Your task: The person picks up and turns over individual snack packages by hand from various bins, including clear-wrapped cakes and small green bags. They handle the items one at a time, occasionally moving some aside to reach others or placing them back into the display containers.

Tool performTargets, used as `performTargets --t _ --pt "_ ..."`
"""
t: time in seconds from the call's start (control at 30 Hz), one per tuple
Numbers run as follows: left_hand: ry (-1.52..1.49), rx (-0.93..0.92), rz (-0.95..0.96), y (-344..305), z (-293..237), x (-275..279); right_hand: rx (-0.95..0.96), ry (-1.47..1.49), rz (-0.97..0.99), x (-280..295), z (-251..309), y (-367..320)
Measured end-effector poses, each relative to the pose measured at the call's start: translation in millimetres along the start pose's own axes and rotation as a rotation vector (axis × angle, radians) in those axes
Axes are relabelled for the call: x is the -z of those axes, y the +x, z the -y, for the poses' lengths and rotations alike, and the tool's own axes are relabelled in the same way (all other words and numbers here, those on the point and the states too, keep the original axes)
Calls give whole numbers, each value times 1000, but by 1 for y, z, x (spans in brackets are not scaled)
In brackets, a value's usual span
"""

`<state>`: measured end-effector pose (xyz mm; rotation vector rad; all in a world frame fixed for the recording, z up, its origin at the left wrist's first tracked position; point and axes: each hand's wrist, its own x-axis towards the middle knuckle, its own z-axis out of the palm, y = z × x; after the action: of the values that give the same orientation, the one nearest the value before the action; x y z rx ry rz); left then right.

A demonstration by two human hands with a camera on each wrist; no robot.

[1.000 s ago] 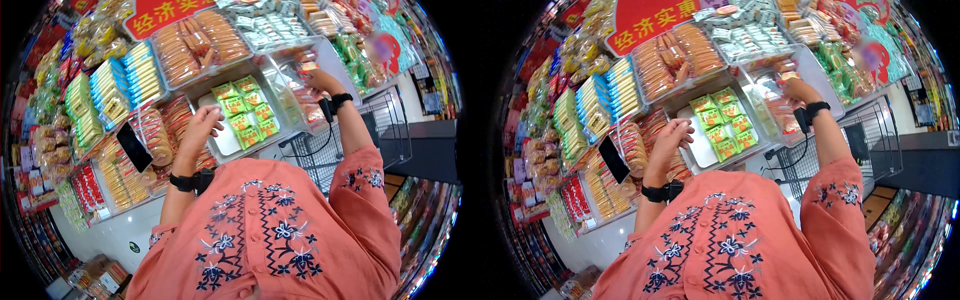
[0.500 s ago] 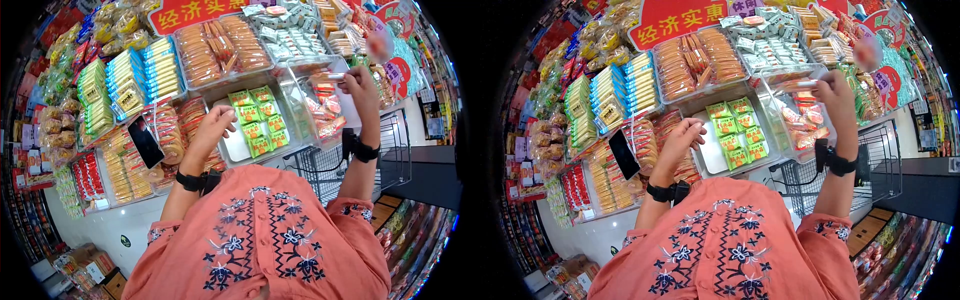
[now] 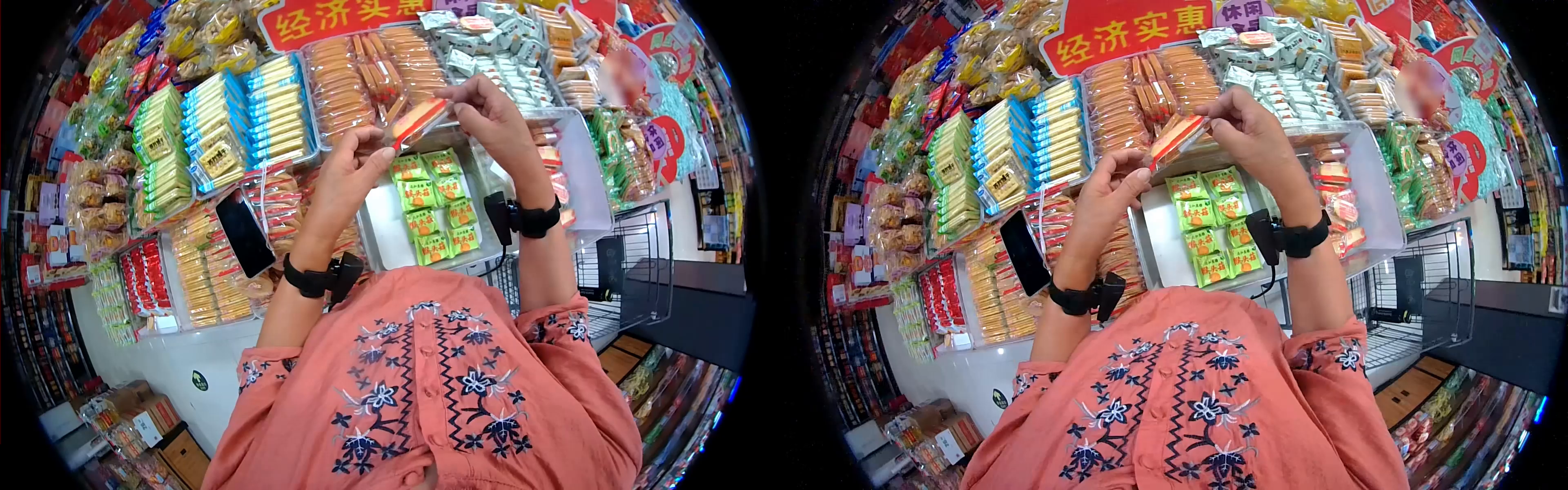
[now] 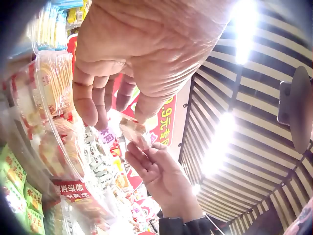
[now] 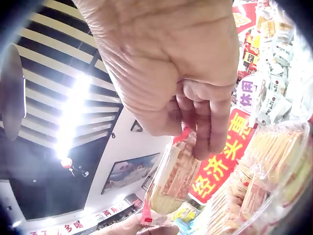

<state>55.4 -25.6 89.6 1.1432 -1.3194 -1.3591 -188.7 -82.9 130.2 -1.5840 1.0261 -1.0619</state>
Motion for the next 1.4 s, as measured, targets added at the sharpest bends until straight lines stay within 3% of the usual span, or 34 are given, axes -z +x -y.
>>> performTargets --t 0.27,0.37,0.77,0.9,1.1,1.2,1.3,1.4 --pt "165 0 -40 25 12 1 23 -31 26 -4 -30 35" --pt "329 -151 -108 34 8 -2 3 -29 24 -3 -36 43" --pt "675 -272 -152 60 17 -8 36 13 6 -7 -61 67" --pt "828 -356 -245 72 21 -14 34 9 -5 -18 -67 78" --pt "949 -358 -295 88 29 -18 25 -95 -65 -28 -85 86" --pt "938 -353 -346 98 34 -15 56 -94 -231 -30 -93 86" --pt "919 -373 -362 105 32 -8 163 -330 -217 -24 -98 83" --pt "957 -345 -320 111 31 -6 100 -387 -132 -30 -106 77"
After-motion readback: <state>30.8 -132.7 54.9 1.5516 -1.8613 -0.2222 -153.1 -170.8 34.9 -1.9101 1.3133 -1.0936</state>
